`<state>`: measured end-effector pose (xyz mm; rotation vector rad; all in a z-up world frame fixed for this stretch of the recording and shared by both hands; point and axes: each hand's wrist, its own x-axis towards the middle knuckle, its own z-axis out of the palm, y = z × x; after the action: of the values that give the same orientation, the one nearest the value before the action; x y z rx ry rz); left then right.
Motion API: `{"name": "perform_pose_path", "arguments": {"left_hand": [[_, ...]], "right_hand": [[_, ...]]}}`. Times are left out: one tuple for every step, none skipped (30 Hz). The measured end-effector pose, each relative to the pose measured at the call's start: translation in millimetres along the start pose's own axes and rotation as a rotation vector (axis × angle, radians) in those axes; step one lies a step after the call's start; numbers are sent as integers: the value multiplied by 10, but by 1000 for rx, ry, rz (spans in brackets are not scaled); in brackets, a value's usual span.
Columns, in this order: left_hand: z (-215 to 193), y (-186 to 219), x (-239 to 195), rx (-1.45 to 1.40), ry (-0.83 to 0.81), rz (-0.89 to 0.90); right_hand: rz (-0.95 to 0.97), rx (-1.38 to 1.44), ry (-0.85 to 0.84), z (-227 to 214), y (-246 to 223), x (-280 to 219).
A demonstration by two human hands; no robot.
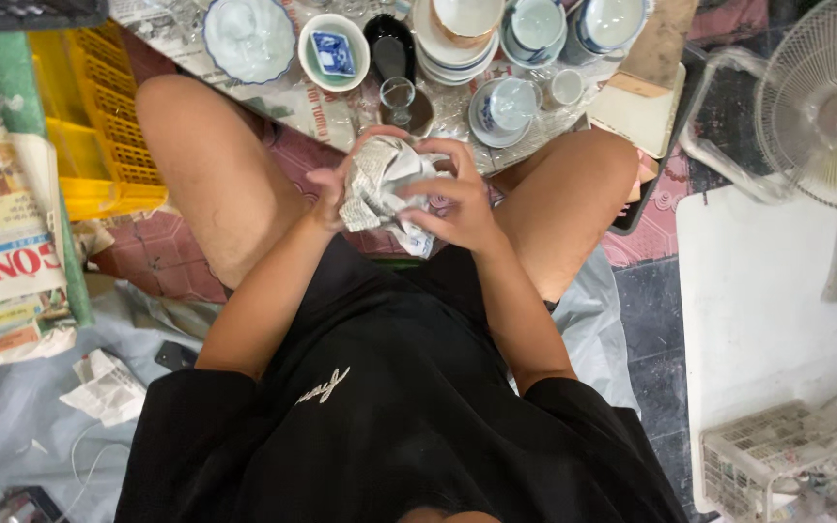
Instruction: The person sits cross-legged and wraps individual ceramic cups and bowls with newspaper. They fold the paper around each item and place the wrapped pieces into a nearby crate.
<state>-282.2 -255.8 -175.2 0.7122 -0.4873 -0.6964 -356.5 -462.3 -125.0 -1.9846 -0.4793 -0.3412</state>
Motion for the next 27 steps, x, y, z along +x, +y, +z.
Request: {"name": "perform_pose_path", "arguments": {"left_hand": [[22, 69, -19, 3, -20, -39], [43, 117, -37, 5, -40, -78], [51, 155, -39, 32, -45, -80], [46, 190, -29, 58, -49, -83], [49, 215, -21, 85, -56, -84], [62, 237, -30, 92, -40, -108], [70, 266, -34, 99, -28, -134], [80, 292, -37, 106, -16, -160], [82, 319, -29, 133, 0, -171], [82, 339, -23, 161, 17, -181], [90, 339, -27, 185, 31, -195], [101, 323, -34, 132, -2, -153], [101, 305, -22, 80, -38, -109], [94, 289, -15, 28, -75, -65], [71, 276, -4, 33, -58, -86], [47, 261, 6, 38, -42, -107], [25, 242, 17, 44, -27, -130], [4, 215, 32, 24, 8, -141], [-21, 180, 46, 3, 42, -154], [-50, 144, 57, -19, 75, -167], [-85, 110, 63, 16, 99, -161], [-128, 82, 60, 51, 122, -155], [-170, 52, 63, 86, 145, -144], [-210, 15, 55, 142, 184, -116], [-253, -32, 34, 197, 225, -87], [-301, -82, 15, 252, 265, -59], [-353, -123, 11, 371, 342, 0]], "right_hand": [[-54, -45, -27, -41, -27, 11], [-76, -105, -30, -43, -47, 8], [-100, -163, -33, -22, -60, -2], [-124, -221, -35, 13, -66, -16], [-138, -233, -13, 42, -65, -28], [-153, -244, 9, 68, -67, -43], [-165, -258, 34, 93, -72, -56], [-167, -278, 37, 106, -76, -63], [-170, -298, 43, 112, -74, -62], [-173, -318, 48, 114, -71, -59], [-170, -324, 41, 109, -78, -72], [-168, -331, 33, 96, -85, -84], [-168, -341, 28, 90, -84, -83], [-185, -365, 46, 100, -84, -87], [-202, -391, 66, 119, -76, -95], [-218, -417, 87, 134, -61, -104], [-213, -407, 82, 151, -40, -111], [-207, -397, 78, 169, -13, -114], [-200, -388, 74, 182, 9, -126], [-192, -377, 83, 188, 30, -138], [-184, -366, 91, 188, 54, -149], [-176, -354, 98, 184, 73, -162], [-148, -311, 90, 170, 93, -167], [-120, -267, 83, 162, 109, -173], [-91, -223, 74, 154, 126, -184], [-55, -149, 64, 139, 136, -201], [-22, -73, 55, 124, 139, -210]]}}
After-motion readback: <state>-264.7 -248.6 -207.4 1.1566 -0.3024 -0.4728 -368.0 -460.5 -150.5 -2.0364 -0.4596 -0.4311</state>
